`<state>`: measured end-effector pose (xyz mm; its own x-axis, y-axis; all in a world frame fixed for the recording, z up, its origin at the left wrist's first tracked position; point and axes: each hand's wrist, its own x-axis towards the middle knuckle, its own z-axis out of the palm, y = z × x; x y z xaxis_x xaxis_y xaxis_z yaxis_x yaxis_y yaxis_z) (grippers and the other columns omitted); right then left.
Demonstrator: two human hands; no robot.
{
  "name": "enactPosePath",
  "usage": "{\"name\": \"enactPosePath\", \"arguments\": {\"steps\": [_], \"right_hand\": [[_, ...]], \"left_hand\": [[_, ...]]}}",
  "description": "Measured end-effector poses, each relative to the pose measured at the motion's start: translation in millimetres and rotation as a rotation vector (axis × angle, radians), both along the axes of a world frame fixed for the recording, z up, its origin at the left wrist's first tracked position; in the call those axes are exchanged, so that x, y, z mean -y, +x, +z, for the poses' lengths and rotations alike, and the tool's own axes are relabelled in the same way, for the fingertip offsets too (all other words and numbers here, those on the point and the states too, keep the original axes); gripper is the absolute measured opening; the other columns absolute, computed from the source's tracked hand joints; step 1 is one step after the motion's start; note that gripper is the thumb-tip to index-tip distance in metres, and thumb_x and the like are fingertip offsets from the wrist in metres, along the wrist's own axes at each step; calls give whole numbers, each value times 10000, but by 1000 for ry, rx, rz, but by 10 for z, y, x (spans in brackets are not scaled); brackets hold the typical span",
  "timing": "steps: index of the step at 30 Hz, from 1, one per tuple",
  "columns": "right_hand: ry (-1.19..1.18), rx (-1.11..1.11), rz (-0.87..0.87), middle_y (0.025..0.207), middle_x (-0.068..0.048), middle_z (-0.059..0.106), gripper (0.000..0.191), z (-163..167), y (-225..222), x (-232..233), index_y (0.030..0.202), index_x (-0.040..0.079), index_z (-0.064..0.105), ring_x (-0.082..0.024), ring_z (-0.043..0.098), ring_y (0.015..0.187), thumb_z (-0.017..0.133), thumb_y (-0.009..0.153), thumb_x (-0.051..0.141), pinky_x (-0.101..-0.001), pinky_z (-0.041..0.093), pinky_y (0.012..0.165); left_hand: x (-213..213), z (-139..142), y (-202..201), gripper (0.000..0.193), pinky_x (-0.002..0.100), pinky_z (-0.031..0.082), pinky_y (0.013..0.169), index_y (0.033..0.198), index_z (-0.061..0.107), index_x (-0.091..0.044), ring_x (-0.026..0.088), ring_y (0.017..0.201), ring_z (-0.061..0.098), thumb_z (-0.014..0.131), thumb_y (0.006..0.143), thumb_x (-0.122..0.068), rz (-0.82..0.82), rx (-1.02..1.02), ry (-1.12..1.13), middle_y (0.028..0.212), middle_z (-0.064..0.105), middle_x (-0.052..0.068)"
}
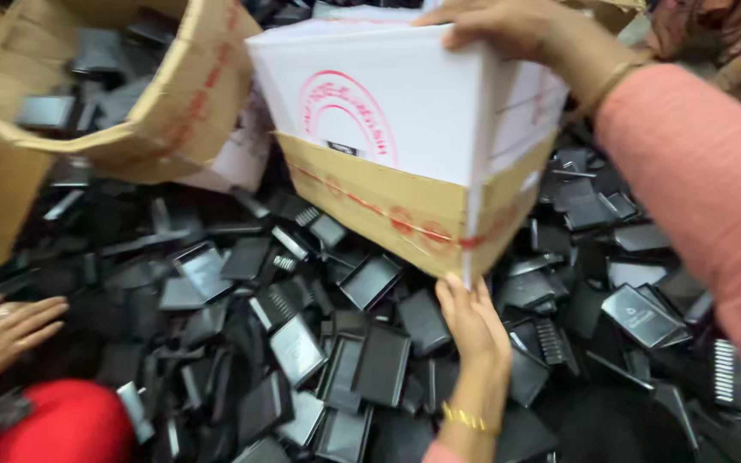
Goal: The person sits on the floor surrounded by a large pile of black plastic components. They repeatedly pick up individual pieces, inspect them, and place them into a cardboard box. Another person is also sorting nearby.
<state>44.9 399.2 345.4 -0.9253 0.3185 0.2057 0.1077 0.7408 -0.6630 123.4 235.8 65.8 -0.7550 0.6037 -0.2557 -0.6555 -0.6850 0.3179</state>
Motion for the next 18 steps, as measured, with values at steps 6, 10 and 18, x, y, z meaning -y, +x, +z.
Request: {"name": "enactPosePath", "arguments": {"steps": [6, 10, 18], "right_hand": [[-136, -83, 25, 1197, -127, 744, 629, -114, 739, 330, 1317, 62, 722, -230, 666, 1057, 645, 748, 320, -321, 491, 992], [-151, -159, 77, 1264, -163, 735, 691, -133, 1393, 376, 1316, -52, 692, -224, 679, 1173, 631, 719, 292, -289, 433, 1117], [-507, 70, 306, 1315, -179, 643, 736, -1083, 2942, 1909, 1400, -31, 563, -276, 635, 1160, 628, 766, 337, -348, 452, 1077]], "left_hand": [[895, -96, 610, 399, 354, 385, 1160, 1359, 412, -6, 192, 1267, 532, 506, 1054, -246, -54, -85, -45, 1336, 559, 132], [1479, -65, 1201, 420, 348, 377, 1141, 1394, 390, -11, 175, 1274, 511, 537, 1048, -198, -206, -235, -50, 1376, 535, 117], [1863, 175, 1956, 490, 365, 373, 1179, 1440, 412, 10, 189, 1333, 501, 591, 1039, -207, -402, -585, -21, 1433, 527, 136]]}}
